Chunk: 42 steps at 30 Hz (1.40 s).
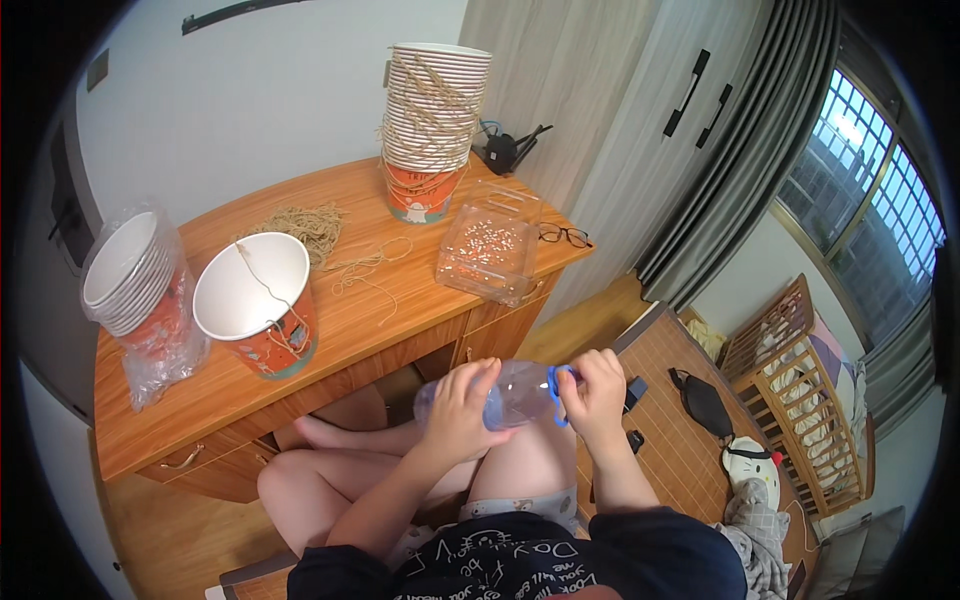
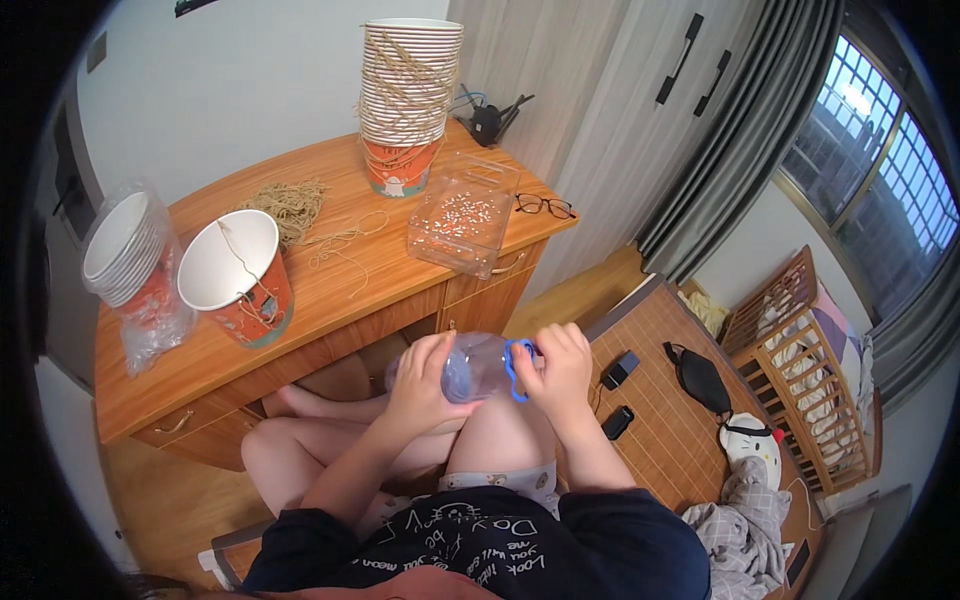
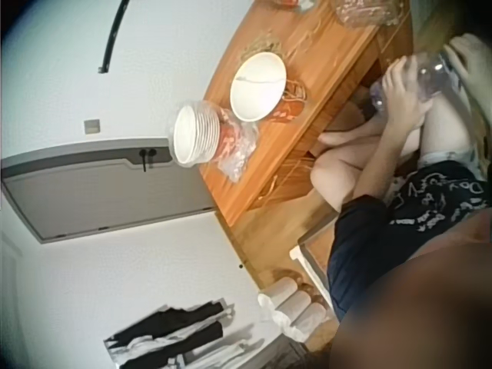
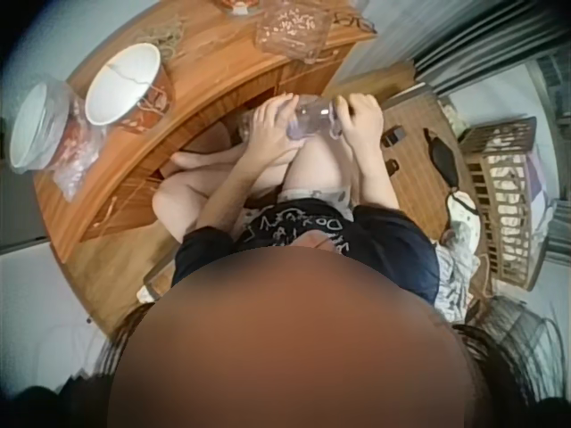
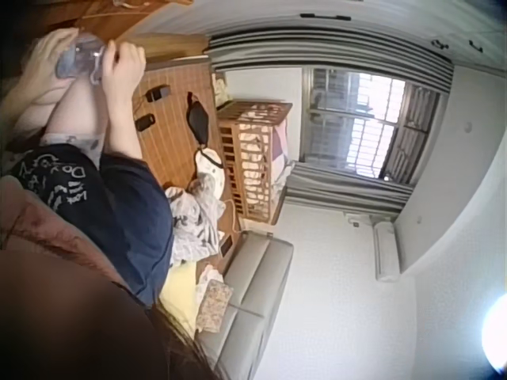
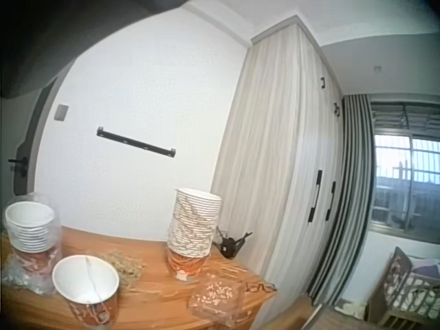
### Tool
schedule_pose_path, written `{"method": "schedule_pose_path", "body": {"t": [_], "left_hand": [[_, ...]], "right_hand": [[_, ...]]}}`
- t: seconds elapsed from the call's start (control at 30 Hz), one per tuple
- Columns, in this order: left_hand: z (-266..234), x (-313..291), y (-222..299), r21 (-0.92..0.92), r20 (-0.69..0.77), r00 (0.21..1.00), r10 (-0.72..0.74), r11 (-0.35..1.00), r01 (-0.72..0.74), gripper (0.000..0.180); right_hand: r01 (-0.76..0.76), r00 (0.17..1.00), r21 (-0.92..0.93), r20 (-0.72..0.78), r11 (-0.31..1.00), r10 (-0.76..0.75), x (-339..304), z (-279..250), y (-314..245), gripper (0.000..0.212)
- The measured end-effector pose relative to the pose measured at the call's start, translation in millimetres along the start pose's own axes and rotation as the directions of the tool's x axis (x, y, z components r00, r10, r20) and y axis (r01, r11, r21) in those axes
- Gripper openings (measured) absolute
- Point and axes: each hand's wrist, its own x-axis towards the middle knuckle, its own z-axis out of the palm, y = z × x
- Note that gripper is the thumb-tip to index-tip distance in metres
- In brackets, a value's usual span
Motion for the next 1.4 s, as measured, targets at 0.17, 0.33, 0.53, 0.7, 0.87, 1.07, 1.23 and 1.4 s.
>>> {"method": "schedule_pose_path", "body": {"t": [0.17,0.33,0.53,0.7,0.87,1.07,1.23,1.4], "left_hand": [[3,-4,-1,-0.014,-0.016,0.996,0.085,0.996,-0.085,0.101],[0,-9,3,0.005,0.003,0.999,0.034,0.999,-0.034,0.098],[5,-4,20,-0.109,-0.057,0.979,0.195,0.974,-0.201,0.105],[-48,14,32,0.08,-0.178,0.961,0.213,0.976,-0.201,0.081],[-144,15,-17,0.345,-0.754,0.633,0.173,0.925,0.159,0.054],[-196,-15,-52,-0.194,-0.842,0.46,-0.282,0.954,0.23,0.021],[-200,-13,-39,-0.304,-0.66,0.505,-0.556,0.813,0.497,0.021],[-202,-15,-37,-0.405,-0.35,0.531,-0.772,0.636,0.657,0.028]], "right_hand": [[0.113,0.992,0.007,-0.054,0.994,-0.112,-8,2,6,0.034],[0.094,0.994,-0.009,-0.057,0.995,-0.095,-5,-3,-8,0.031],[0.181,0.967,-0.028,-0.179,0.983,-0.183,-7,-30,-9,0.038],[-0.049,0.935,-0.213,-0.354,0.976,-0.03,-2,-83,36,0.032],[-0.299,0.945,-0.602,-0.296,0.74,0.141,-18,-115,71,0.038],[-0.489,0.815,-0.808,-0.289,0.329,0.502,-58,-128,166,0.047],[-0.521,0.66,-0.844,-0.303,0.128,0.688,-103,-140,245,0.049],[-0.531,0.474,-0.847,-0.268,0.029,0.839,-131,-137,272,0.046]]}}
